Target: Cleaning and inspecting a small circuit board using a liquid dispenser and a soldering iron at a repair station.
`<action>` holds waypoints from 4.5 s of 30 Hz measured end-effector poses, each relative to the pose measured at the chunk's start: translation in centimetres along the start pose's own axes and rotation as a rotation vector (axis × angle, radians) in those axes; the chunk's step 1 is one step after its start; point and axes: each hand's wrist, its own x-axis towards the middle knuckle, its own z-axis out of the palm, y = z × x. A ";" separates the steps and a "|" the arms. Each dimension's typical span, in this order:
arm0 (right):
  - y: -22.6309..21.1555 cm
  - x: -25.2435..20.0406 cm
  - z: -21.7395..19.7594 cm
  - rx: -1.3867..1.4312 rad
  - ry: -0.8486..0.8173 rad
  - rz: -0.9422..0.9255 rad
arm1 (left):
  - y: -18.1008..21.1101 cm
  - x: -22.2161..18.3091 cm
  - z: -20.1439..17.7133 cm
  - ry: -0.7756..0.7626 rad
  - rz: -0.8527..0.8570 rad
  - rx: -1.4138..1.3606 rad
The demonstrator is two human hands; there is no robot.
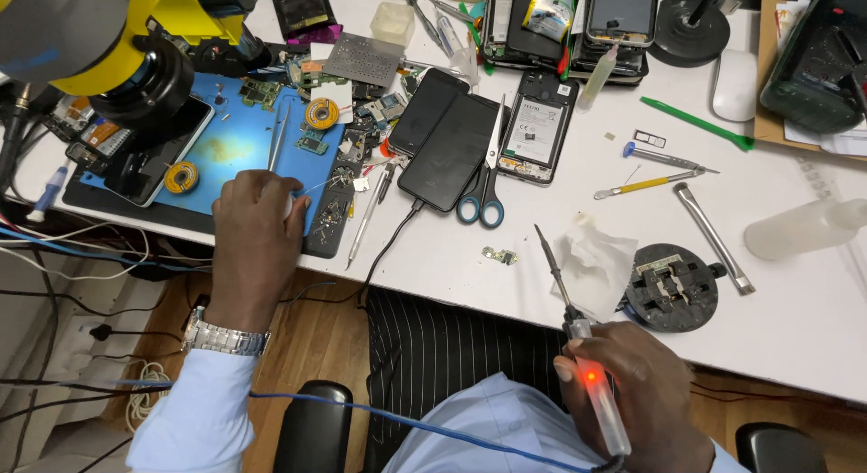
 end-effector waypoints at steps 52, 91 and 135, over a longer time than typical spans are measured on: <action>-1.1 4.6 -0.6 -0.049 -0.119 0.284 | 17.9 -3.5 1.1 0.069 0.034 -0.421; -2.2 4.9 0.4 -0.159 -0.045 0.364 | 18.0 -3.6 1.2 0.099 0.030 -0.409; -1.9 5.5 0.8 0.080 0.103 0.044 | 18.0 -3.6 1.1 0.080 0.032 -0.420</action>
